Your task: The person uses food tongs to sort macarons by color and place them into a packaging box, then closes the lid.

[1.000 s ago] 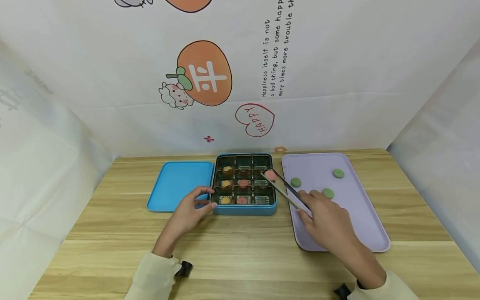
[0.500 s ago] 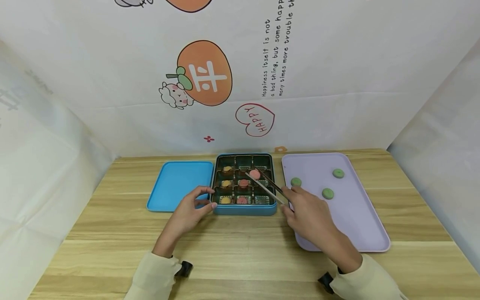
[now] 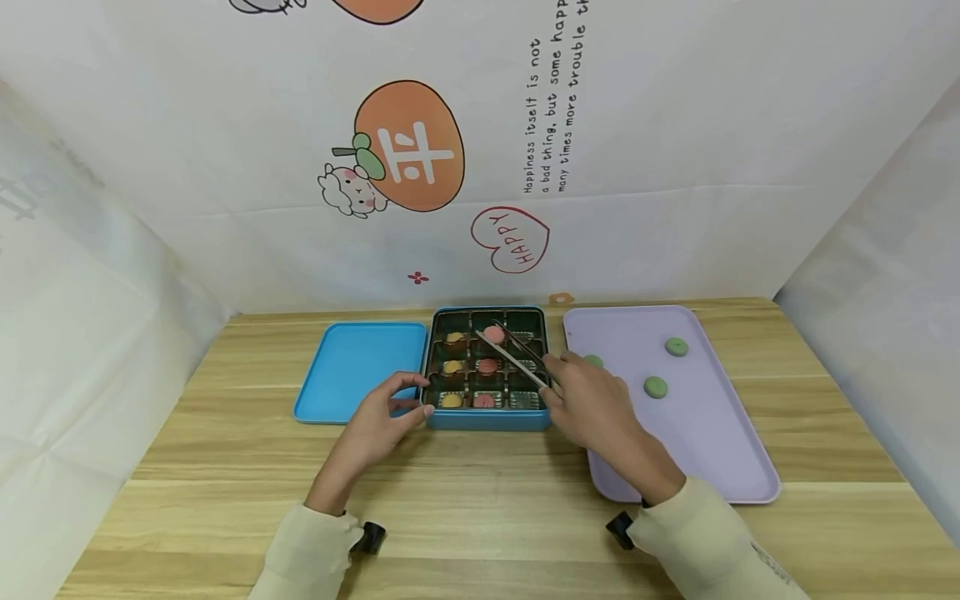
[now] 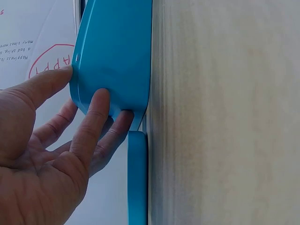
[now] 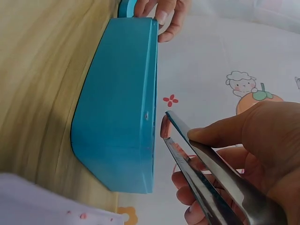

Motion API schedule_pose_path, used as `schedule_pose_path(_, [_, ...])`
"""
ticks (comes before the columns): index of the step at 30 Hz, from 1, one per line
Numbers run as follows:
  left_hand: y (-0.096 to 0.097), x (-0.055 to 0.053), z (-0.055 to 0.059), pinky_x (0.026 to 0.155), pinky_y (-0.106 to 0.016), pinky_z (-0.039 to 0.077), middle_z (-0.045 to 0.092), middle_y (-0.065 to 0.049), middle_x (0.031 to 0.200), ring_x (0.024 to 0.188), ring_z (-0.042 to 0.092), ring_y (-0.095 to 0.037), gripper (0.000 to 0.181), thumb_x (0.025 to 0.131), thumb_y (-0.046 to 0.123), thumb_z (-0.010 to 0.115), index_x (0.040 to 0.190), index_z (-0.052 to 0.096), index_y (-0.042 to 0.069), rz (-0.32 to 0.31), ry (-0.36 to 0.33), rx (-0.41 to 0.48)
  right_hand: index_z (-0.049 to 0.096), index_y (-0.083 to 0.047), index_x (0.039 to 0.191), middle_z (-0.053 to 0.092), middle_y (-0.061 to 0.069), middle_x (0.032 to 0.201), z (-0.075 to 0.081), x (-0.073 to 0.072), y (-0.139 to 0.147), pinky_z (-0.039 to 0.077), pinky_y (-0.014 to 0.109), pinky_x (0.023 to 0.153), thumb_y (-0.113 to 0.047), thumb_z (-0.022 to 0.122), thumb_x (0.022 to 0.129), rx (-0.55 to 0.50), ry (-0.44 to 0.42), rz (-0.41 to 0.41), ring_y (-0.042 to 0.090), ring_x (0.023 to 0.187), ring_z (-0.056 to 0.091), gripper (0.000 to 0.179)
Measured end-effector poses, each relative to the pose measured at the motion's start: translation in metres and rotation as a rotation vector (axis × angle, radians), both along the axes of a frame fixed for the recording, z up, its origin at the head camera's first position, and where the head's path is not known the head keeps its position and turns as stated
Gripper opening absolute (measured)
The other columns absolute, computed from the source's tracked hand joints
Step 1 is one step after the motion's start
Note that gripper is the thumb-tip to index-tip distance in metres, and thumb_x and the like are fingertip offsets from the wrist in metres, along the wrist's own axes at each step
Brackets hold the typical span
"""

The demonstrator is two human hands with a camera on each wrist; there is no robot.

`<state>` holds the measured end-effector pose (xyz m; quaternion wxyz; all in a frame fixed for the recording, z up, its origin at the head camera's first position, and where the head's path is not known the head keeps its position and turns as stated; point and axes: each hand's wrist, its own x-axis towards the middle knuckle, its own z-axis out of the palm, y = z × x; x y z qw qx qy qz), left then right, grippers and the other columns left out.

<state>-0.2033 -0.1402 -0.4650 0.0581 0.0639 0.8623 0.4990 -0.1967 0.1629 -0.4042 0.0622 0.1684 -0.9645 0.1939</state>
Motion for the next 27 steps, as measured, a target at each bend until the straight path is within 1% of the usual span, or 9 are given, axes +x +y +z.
schedule_pose_path(2, [-0.001, 0.000, 0.000, 0.085, -0.043, 0.059, 0.058, -0.014, 0.149, 0.120, 0.070, -0.032, 0.034, 0.100, 0.021, 0.075, 0.131, 0.063, 0.018, -0.004, 0.003, 0.004, 0.067, 0.006, 0.134, 0.071, 0.025, 0.117, 0.000, -0.005, -0.004, 0.054, 0.047, 0.060, -0.011, 0.072, 0.096, -0.005, -0.019, 0.002, 0.037, 0.089, 0.071, 0.042])
schedule_pose_path(5, [-0.001, 0.000, 0.000, 0.085, -0.043, 0.059, 0.058, -0.014, 0.149, 0.121, 0.070, -0.033, 0.034, 0.100, 0.022, 0.075, 0.131, 0.063, 0.018, -0.010, 0.005, 0.009, 0.065, 0.008, 0.135, 0.069, 0.029, 0.127, -0.001, -0.012, -0.009, 0.056, 0.049, 0.062, -0.010, 0.071, 0.096, -0.001, -0.036, 0.008, 0.043, 0.099, 0.072, 0.043])
schedule_pose_path(9, [-0.001, 0.000, 0.000, 0.086, -0.044, 0.059, 0.059, -0.015, 0.148, 0.121, 0.069, -0.033, 0.034, 0.100, 0.022, 0.074, 0.131, 0.063, 0.018, -0.013, 0.001, 0.009, 0.064, 0.009, 0.135, 0.068, 0.031, 0.128, -0.001, -0.019, -0.011, 0.055, 0.046, 0.059, -0.010, 0.071, 0.097, -0.004, -0.051, 0.004, 0.043, 0.097, 0.072, 0.044])
schedule_pose_path(17, [-0.001, 0.000, 0.000, 0.088, -0.046, 0.058, 0.061, -0.015, 0.146, 0.120, 0.070, -0.032, 0.034, 0.100, 0.023, 0.075, 0.131, 0.064, 0.018, -0.001, -0.001, 0.001, 0.062, 0.008, 0.138, 0.067, 0.031, 0.130, 0.000, -0.028, -0.013, 0.057, 0.051, 0.064, -0.011, 0.069, 0.098, 0.012, -0.082, -0.025, 0.045, 0.101, 0.071, 0.045])
schedule_pose_path(18, [-0.002, 0.000, 0.000, 0.087, -0.046, 0.058, 0.061, -0.014, 0.146, 0.120, 0.070, -0.032, 0.034, 0.100, 0.023, 0.075, 0.131, 0.063, 0.018, -0.001, -0.001, 0.002, 0.062, 0.008, 0.138, 0.067, 0.031, 0.130, 0.000, -0.029, -0.013, 0.057, 0.051, 0.063, -0.011, 0.069, 0.098, 0.013, -0.085, -0.024, 0.044, 0.100, 0.072, 0.046])
schedule_pose_path(20, [-0.002, 0.000, -0.001, 0.087, -0.046, 0.058, 0.060, -0.014, 0.146, 0.120, 0.070, -0.032, 0.034, 0.100, 0.023, 0.075, 0.132, 0.063, 0.018, -0.002, -0.001, 0.002, 0.062, 0.009, 0.139, 0.067, 0.031, 0.127, 0.000, -0.031, -0.013, 0.055, 0.046, 0.059, -0.011, 0.069, 0.098, 0.014, -0.095, -0.023, 0.039, 0.092, 0.071, 0.046])
schedule_pose_path(24, [-0.002, -0.001, -0.001, 0.087, -0.046, 0.058, 0.060, -0.014, 0.147, 0.120, 0.070, -0.032, 0.034, 0.100, 0.023, 0.074, 0.132, 0.063, 0.018, -0.007, -0.001, 0.004, 0.061, 0.009, 0.140, 0.068, 0.031, 0.122, 0.000, -0.033, -0.012, 0.047, 0.036, 0.052, -0.011, 0.069, 0.098, 0.022, -0.120, -0.025, 0.027, 0.075, 0.064, 0.047])
schedule_pose_path(26, [-0.001, -0.001, -0.001, 0.088, -0.046, 0.058, 0.060, -0.014, 0.147, 0.120, 0.070, -0.031, 0.034, 0.100, 0.023, 0.074, 0.132, 0.063, 0.018, -0.007, -0.003, 0.004, 0.060, 0.009, 0.140, 0.068, 0.031, 0.122, 0.001, -0.034, -0.012, 0.044, 0.034, 0.051, -0.011, 0.069, 0.098, 0.030, -0.133, -0.027, 0.025, 0.071, 0.061, 0.047])
schedule_pose_path(27, [-0.001, -0.001, -0.001, 0.088, -0.046, 0.058, 0.060, -0.014, 0.148, 0.120, 0.070, -0.032, 0.034, 0.100, 0.023, 0.074, 0.132, 0.063, 0.018, -0.007, -0.003, 0.004, 0.060, 0.009, 0.140, 0.068, 0.031, 0.123, 0.001, -0.035, -0.012, 0.044, 0.034, 0.051, -0.011, 0.069, 0.098, 0.035, -0.137, -0.028, 0.025, 0.072, 0.062, 0.047])
